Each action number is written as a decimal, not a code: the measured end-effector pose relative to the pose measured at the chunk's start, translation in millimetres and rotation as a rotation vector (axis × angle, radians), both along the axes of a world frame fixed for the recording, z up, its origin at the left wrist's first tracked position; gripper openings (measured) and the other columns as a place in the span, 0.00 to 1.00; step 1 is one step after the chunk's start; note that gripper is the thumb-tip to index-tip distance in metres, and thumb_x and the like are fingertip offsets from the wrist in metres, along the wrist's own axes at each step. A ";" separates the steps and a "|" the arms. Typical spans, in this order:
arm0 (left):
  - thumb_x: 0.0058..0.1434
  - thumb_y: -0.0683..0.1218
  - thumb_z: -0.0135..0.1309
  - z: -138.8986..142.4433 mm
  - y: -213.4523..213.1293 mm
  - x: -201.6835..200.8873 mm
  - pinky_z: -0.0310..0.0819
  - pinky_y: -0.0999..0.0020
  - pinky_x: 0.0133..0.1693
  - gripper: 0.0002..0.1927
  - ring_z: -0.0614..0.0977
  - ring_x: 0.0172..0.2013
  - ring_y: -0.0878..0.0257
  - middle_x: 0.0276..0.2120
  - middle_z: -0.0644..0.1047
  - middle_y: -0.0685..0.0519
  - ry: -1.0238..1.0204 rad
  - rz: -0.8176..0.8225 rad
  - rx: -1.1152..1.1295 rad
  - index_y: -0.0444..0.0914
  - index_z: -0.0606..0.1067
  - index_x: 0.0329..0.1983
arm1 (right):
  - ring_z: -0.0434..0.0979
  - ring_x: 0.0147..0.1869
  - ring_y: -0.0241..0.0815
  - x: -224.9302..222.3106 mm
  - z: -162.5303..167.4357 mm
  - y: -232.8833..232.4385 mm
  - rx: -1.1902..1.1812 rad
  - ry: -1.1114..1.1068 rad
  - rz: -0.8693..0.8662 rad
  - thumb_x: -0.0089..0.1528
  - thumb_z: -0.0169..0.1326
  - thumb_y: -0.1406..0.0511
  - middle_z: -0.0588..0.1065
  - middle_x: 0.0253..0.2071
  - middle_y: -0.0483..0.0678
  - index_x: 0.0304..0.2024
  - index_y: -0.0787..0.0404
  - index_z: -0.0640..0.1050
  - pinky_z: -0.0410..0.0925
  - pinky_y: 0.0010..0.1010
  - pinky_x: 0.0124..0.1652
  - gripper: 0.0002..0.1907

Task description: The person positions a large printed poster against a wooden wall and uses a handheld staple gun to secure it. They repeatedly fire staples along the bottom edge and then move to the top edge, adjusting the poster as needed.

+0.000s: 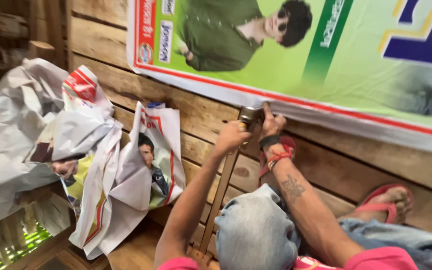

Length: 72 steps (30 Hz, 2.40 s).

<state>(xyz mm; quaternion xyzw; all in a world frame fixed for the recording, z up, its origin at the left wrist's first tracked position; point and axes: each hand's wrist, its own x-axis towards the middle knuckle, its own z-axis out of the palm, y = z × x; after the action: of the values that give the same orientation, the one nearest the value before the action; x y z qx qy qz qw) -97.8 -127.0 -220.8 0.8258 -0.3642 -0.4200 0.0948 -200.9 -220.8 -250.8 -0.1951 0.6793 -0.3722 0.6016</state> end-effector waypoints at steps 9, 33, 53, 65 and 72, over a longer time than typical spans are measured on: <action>0.51 0.43 0.57 36.6 67.5 84.2 0.72 0.67 0.32 0.10 0.75 0.29 0.66 0.27 0.75 0.54 0.307 0.227 -0.126 0.34 0.75 0.35 | 0.83 0.38 0.42 85.1 25.7 21.1 0.213 -0.841 -0.220 0.55 0.65 0.71 0.80 0.37 0.48 0.33 0.62 0.80 0.79 0.34 0.39 0.06; 0.47 0.45 0.54 18.2 -39.7 136.3 0.78 0.54 0.39 0.14 0.85 0.36 0.44 0.32 0.82 0.37 0.090 -0.008 0.132 0.33 0.78 0.36 | 0.61 0.22 0.30 133.7 -22.5 31.0 -0.050 -0.199 0.023 0.58 0.72 0.61 0.68 0.21 0.41 0.16 0.54 0.62 0.63 0.27 0.22 0.30; 0.48 0.50 0.59 -5.5 35.2 119.6 0.77 0.53 0.36 0.13 0.83 0.34 0.45 0.30 0.81 0.42 -0.079 0.033 0.060 0.37 0.79 0.33 | 0.62 0.31 0.41 125.5 -3.5 34.9 0.075 0.082 0.184 0.62 0.76 0.62 0.67 0.28 0.48 0.23 0.61 0.63 0.65 0.37 0.30 0.31; 0.49 0.41 0.59 33.1 78.4 225.0 0.73 0.65 0.33 0.13 0.75 0.30 0.65 0.28 0.76 0.53 0.178 0.260 -0.174 0.33 0.75 0.38 | 0.83 0.41 0.45 217.7 22.3 46.5 0.285 -0.598 -0.079 0.53 0.69 0.65 0.80 0.41 0.51 0.41 0.65 0.78 0.76 0.40 0.45 0.18; 0.48 0.43 0.59 28.2 17.0 240.9 0.77 0.63 0.33 0.12 0.82 0.27 0.58 0.25 0.79 0.47 0.136 0.150 0.023 0.32 0.75 0.34 | 0.77 0.43 0.44 219.8 6.0 45.0 0.028 -0.063 0.284 0.56 0.70 0.55 0.81 0.43 0.52 0.44 0.70 0.80 0.72 0.34 0.48 0.26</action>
<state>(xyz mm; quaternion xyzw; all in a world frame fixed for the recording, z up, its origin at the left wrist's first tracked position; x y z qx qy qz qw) 143.1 -110.1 -192.5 0.8212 -0.2894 -0.4711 0.1411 18.9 -175.7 -244.8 -0.2693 0.6308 -0.2798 0.6718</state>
